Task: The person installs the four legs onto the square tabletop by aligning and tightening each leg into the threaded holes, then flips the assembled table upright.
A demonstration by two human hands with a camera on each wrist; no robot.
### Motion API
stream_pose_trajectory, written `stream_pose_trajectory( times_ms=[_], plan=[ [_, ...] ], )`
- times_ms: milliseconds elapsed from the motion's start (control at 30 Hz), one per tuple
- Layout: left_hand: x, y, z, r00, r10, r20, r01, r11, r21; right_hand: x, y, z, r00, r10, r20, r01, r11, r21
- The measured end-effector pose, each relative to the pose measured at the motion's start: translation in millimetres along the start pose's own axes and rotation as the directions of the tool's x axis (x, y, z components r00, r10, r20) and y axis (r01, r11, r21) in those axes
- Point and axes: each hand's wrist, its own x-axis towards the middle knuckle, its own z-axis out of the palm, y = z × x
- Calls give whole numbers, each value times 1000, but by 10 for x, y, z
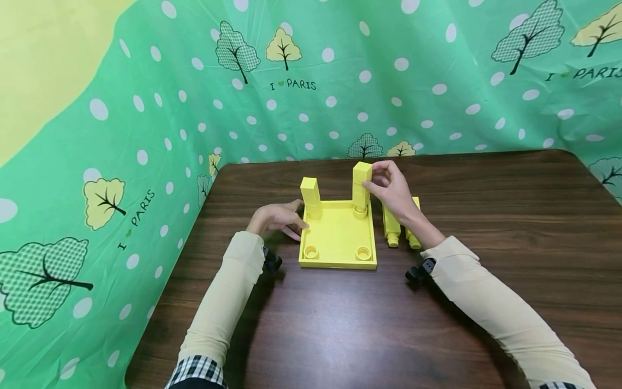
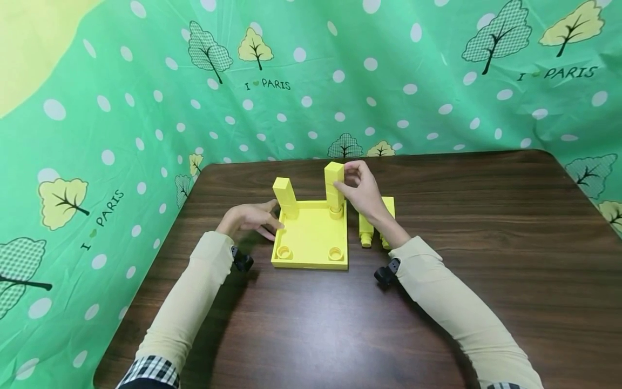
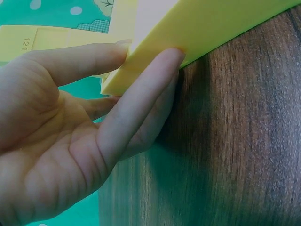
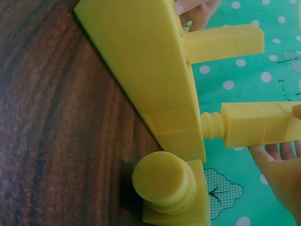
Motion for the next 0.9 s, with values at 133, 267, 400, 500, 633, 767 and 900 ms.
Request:
stream_pose_trajectory(
  times_ms=[133, 267, 400, 500, 633, 767, 900],
  plan=[
    [6, 3, 0, 1000, -2, 0, 2, 1000, -5, -12, 23, 7, 1000, 13, 15, -12, 999, -35],
    [10, 5, -2, 1000, -3, 2, 3, 1000, -13, -27, 34, -11, 1000, 15, 23, -13, 999, -47],
    [12, 2, -7, 1000, -4, 5, 4, 1000, -13, -43, 42, -33, 1000, -3, 27, 5, 998, -62],
    [11, 2, -10, 1000, -3, 6, 3, 1000, -9, -67, 53, -47, 998, -15, 54, 20, 995, -97],
    [10, 4, -10, 1000, -1, 4, 1, 1000, -8, -96, 63, -48, 996, -24, 83, 36, 988, -148],
    [11, 1, -6, 1000, 1, 6, 0, 1000, -9, -103, 64, -43, 996, -19, 81, 32, 987, -158],
    [14, -5, -3, 1000, 2, 4, -2, 1000, -8, -105, 48, -46, 994, -12, 104, 28, 987, -158]
  ],
)
